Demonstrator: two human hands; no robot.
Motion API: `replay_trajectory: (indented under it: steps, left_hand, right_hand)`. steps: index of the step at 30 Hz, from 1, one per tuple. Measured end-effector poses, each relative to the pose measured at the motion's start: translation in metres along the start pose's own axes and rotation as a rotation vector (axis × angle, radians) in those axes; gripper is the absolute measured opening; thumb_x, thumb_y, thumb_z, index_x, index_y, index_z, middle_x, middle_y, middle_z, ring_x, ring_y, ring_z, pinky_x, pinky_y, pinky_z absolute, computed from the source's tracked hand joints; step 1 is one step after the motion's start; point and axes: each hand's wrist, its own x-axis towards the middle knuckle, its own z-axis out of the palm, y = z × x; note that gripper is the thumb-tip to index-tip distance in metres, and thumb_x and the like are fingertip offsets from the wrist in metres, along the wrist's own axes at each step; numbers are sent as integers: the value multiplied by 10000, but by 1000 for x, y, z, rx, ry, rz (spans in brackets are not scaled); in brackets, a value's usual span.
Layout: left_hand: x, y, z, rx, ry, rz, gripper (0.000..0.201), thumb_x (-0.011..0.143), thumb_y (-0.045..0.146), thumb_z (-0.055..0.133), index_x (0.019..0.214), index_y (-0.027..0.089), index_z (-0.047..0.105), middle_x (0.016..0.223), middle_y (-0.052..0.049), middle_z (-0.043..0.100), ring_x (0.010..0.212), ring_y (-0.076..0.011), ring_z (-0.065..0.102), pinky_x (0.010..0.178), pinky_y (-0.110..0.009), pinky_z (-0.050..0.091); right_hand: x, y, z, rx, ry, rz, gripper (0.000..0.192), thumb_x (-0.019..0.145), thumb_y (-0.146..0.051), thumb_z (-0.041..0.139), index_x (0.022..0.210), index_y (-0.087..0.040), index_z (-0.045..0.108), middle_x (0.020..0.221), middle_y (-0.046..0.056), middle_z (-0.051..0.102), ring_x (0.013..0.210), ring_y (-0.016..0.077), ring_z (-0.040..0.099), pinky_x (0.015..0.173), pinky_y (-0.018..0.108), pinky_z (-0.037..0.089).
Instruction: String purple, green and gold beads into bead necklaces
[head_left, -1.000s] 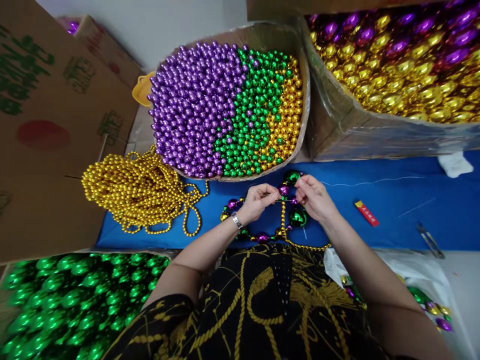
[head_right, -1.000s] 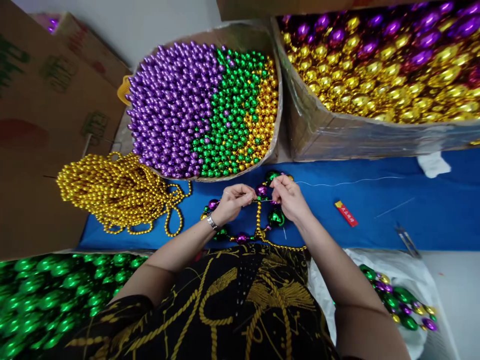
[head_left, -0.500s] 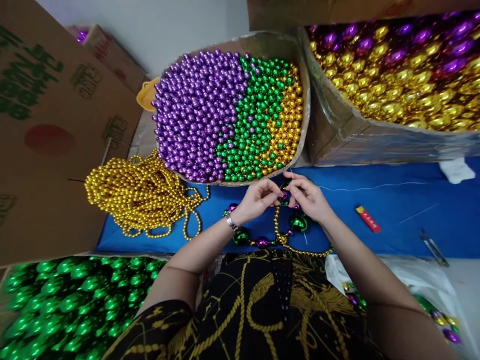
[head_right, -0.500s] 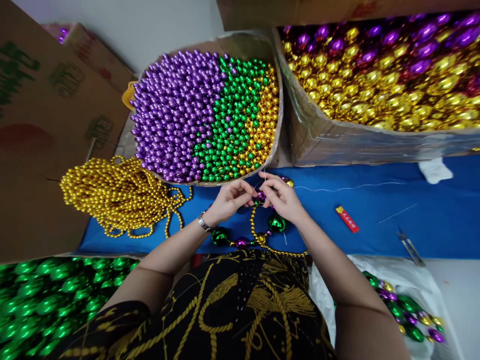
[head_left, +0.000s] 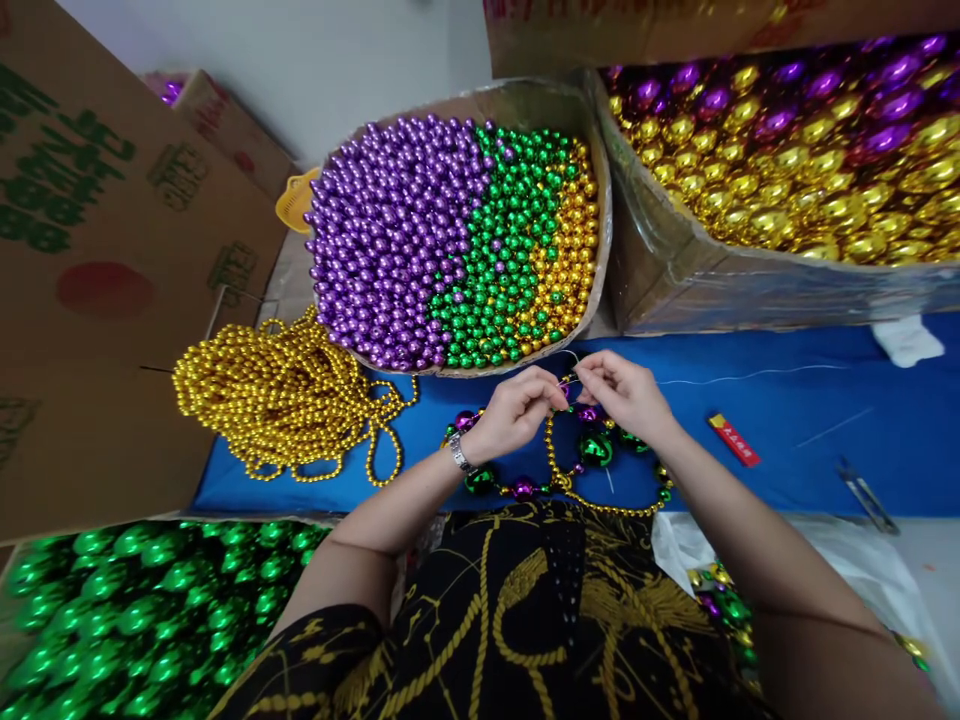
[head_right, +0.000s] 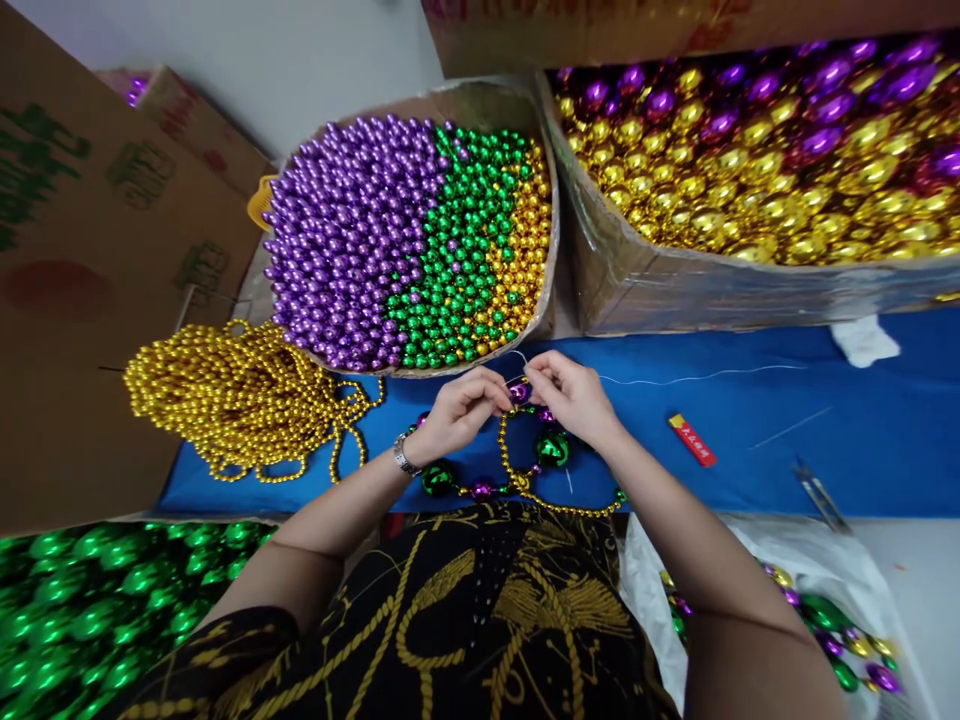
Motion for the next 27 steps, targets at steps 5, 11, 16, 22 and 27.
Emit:
replay_trajectory:
  steps: [5, 11, 16, 22, 27]
  left_hand:
    - [-3, 1, 3, 283, 30, 174, 253, 898, 48, 460, 1005, 162, 659, 989, -76, 615, 885, -138, 618, 772, -284, 537]
    - [-6, -5, 11, 473, 72, 321, 305, 894, 133, 532, 1195, 139, 580, 1062, -123, 583, 944, -188, 602, 764, -321, 559]
    - [1, -5, 13, 452, 60, 271, 157, 925, 240, 573, 1052, 167, 630, 1012, -87, 609, 913, -166, 617, 775, -306, 555]
    - [-7, -5, -11, -115, 40, -96, 241, 888, 357, 632, 745, 162, 634, 1111, -102, 646, 1018, -192, 615, 853, -345, 513]
    - [-21, -9, -10, -735, 144, -346, 423, 757, 494, 738, 616, 163, 515, 1143, -112, 671, 1119, -263, 612, 941, -448, 507]
  right_hand:
    - [-4, -8, -13, -556, -167, -231, 290, 984, -338, 419, 890, -186, 647, 893, 93, 702, 827, 204, 654, 747, 320, 470]
    - [-3, -16, -20, -391, -319, -206, 309, 991, -371, 413, 820, -185, 590, 699, 4, 599, 652, 122, 547, 633, 249, 376]
    - [-1, -23, -20, -210, -324, -147, 336, 982, -427, 433, 838, -179, 608, 673, -18, 562, 605, 98, 493, 594, 233, 354]
    - [-11, -5, -34, 41, -153, 64, 348, 904, -526, 552, 836, -191, 614, 724, 1, 598, 644, 114, 523, 592, 238, 407]
    - [-22, 11, -15, 662, 120, 242, 356, 888, -564, 507, 785, -237, 415, 945, 38, 635, 919, 187, 628, 634, 282, 508]
